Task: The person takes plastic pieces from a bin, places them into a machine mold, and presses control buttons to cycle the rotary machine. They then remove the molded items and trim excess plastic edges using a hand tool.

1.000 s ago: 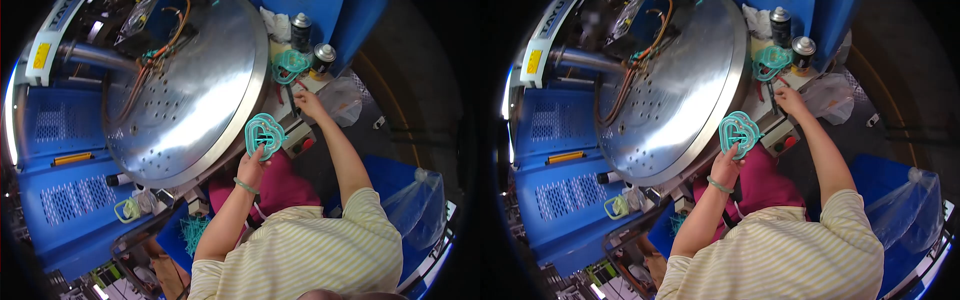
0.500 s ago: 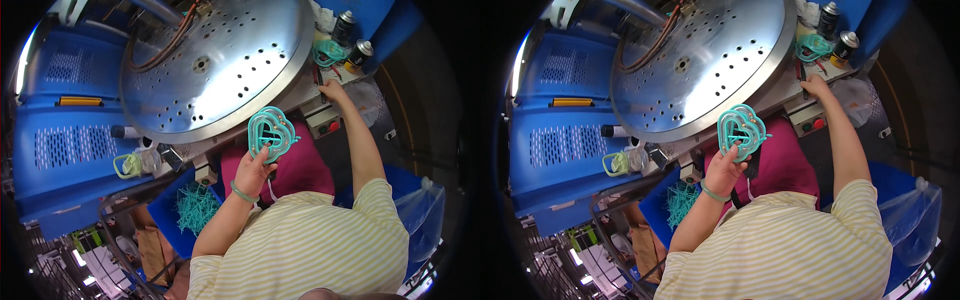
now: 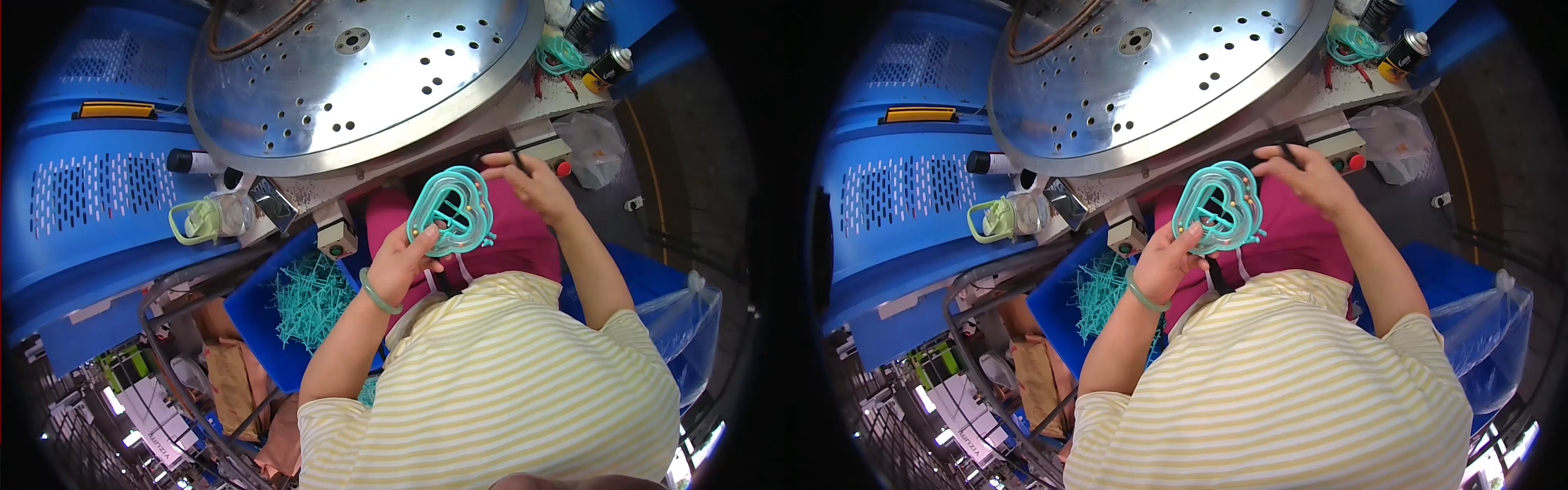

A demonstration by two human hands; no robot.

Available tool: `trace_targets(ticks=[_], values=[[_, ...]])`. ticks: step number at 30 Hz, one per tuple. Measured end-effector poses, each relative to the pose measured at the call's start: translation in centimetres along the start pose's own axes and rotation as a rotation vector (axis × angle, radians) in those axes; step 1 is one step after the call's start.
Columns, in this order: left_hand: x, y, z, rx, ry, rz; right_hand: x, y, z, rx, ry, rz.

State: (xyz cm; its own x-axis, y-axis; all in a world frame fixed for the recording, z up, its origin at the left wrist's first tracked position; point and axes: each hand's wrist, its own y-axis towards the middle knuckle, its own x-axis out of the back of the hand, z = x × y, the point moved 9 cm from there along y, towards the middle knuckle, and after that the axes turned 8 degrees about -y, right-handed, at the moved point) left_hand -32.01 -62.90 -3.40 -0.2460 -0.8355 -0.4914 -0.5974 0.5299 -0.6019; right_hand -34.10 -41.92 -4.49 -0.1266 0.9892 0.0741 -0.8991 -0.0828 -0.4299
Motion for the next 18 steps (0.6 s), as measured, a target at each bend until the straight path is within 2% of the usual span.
trace_targets(ticks=[1, 3, 4, 6, 8, 9, 10, 11, 13, 15, 17, 18], values=[[-0.2, -0.2, 0.1, 0.015, 0.053, 0.052, -1.8, 0.4, 1.6, 0.111, 0.001, 0.024], [0.1, -0.9, -0.2, 0.013, 0.092, 0.025, -5.4, 0.8, 2.7, 0.154, 0.016, 0.232], [0.4, -1.2, -0.3, 0.002, 0.129, 0.049, -6.8, 0.9, 3.1, 0.155, -0.106, 0.302], [0.9, -2.0, -0.3, -0.010, 0.158, 0.063, -8.6, 1.0, 2.2, 0.060, -0.124, 0.387], [1.9, -2.6, -0.7, -0.076, -0.045, 0.001, -9.6, 1.0, 1.6, 0.011, -0.125, 0.412], [2.0, -2.9, -0.6, -0.080, -0.049, -0.002, -9.4, 0.9, 2.0, 0.014, -0.013, 0.325], [2.3, -3.3, -0.8, -0.124, -0.187, -0.027, -9.1, 0.7, 2.3, 0.016, 0.100, 0.234], [2.6, -3.6, -0.8, -0.167, -0.325, -0.051, -9.3, 0.5, 2.2, 0.014, 0.097, 0.234], [2.8, -3.6, 1.2, -0.099, -0.249, -0.053, -8.6, 0.4, 1.9, 0.027, 0.170, 0.094], [2.6, -3.4, 2.9, -0.029, -0.172, -0.055, -8.9, 0.2, 1.6, 0.040, 0.187, 0.064], [0.4, -3.5, 3.3, 0.062, -0.073, 0.054, -8.5, 0.1, 1.5, 0.042, 0.211, -0.022], [0.2, -3.3, 3.6, 0.096, -0.137, 0.060, -8.6, -0.1, 1.8, 0.044, 0.210, -0.023]])
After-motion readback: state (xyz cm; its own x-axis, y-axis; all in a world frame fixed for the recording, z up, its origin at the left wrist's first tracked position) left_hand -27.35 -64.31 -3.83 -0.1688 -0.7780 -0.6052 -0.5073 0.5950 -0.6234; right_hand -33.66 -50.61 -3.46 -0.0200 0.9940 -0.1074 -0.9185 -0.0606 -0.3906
